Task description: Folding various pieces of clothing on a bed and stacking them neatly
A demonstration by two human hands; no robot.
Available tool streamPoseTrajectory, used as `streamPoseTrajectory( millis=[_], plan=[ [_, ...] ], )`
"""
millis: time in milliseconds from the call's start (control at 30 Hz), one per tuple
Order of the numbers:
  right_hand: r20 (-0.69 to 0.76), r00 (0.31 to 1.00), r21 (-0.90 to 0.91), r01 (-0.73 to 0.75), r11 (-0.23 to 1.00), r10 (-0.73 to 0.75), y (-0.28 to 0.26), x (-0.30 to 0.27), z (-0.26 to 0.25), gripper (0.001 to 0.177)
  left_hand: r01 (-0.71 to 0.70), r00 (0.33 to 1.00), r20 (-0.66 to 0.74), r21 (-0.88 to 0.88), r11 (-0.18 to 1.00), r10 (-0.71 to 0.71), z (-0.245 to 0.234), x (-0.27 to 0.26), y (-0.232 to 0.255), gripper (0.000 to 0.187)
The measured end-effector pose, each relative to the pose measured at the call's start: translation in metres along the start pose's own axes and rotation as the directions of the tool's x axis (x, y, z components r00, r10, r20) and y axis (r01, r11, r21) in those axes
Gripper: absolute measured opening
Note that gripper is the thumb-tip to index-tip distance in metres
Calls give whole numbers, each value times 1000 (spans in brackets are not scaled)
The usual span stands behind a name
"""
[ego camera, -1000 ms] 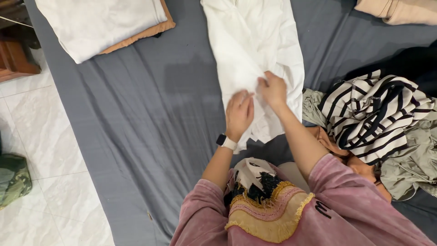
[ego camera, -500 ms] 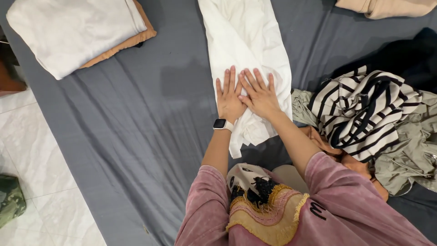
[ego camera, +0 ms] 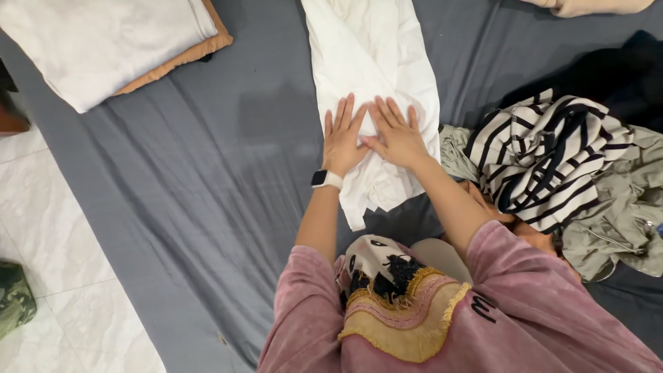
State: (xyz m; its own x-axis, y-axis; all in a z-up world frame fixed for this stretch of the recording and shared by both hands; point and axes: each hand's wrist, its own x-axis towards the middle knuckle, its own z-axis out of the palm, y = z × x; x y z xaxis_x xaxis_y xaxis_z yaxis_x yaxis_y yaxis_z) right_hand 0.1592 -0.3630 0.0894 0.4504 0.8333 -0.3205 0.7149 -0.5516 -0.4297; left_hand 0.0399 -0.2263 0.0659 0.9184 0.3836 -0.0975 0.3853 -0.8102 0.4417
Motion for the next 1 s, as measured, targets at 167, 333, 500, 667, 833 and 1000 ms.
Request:
streamPoseTrajectory(
  millis=[167, 333, 500, 667, 833, 1000],
  plan=[
    [-76, 985, -82, 148, 986, -154, 14, -67, -11, 89, -161, 964, -210, 18, 987, 161, 0, -65, -27, 48],
    [-42, 919, -236, 372, 898, -392, 34, -124, 0, 125, -384, 921, 10, 185, 905, 389, -23, -125, -34, 72],
    [-10, 943, -307, 313, 899, -332, 43, -123, 11, 125, -400, 916, 127, 214, 891, 381, -26, -120, -18, 88],
    [27, 970, -366, 234, 901, -241, 48, -113, 23, 106, -364, 908, 289, 186, 912, 303, -17, -104, -12, 97],
    [-58, 962, -408, 220, 886, -265, 59, -97, 31, 65, -238, 968, 39, -151, 959, 247, -23, -93, -7, 64],
    [-151, 985, -89, 70, 994, -83, 72, -42, -6, 36, -16, 992, -110, -553, 833, -54, -14, -51, -32, 35]
  ],
)
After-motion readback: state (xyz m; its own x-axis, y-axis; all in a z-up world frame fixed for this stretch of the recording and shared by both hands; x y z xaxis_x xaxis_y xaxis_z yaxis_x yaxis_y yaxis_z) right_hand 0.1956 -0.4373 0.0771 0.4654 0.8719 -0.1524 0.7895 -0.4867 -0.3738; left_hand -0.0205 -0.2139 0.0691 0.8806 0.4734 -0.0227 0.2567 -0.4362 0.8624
